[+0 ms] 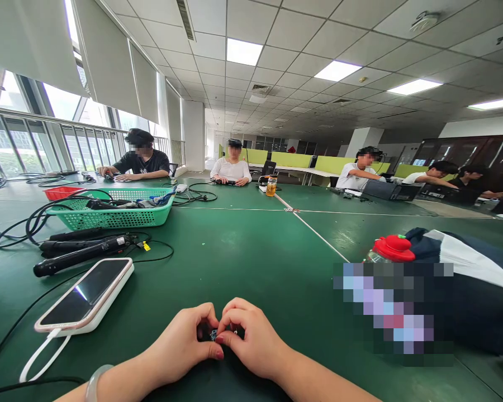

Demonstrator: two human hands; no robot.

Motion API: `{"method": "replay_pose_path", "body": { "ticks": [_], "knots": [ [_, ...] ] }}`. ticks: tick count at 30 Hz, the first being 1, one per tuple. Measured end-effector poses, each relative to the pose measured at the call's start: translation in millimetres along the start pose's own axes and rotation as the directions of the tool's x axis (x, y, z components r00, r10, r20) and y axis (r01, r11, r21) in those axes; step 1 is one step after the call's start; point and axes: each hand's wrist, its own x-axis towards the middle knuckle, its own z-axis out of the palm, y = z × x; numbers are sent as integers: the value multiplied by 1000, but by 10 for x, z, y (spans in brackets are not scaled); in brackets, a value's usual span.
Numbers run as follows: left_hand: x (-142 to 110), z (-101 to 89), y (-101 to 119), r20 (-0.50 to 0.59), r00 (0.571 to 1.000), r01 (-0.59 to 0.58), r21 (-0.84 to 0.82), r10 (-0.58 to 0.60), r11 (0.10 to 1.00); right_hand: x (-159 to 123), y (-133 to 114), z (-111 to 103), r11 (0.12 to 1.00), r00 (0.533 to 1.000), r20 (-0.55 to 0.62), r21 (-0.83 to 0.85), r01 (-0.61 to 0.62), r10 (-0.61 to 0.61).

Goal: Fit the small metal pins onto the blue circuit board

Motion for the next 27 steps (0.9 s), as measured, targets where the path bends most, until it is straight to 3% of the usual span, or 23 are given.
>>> {"method": "replay_pose_path", "body": {
  "ticks": [27],
  "knots": [
    [5, -2, -15, -8, 1000, -21, 23, 21, 1000, 19, 11, 33, 999, 1000, 4, -31, 12, -12]
  ]
}}
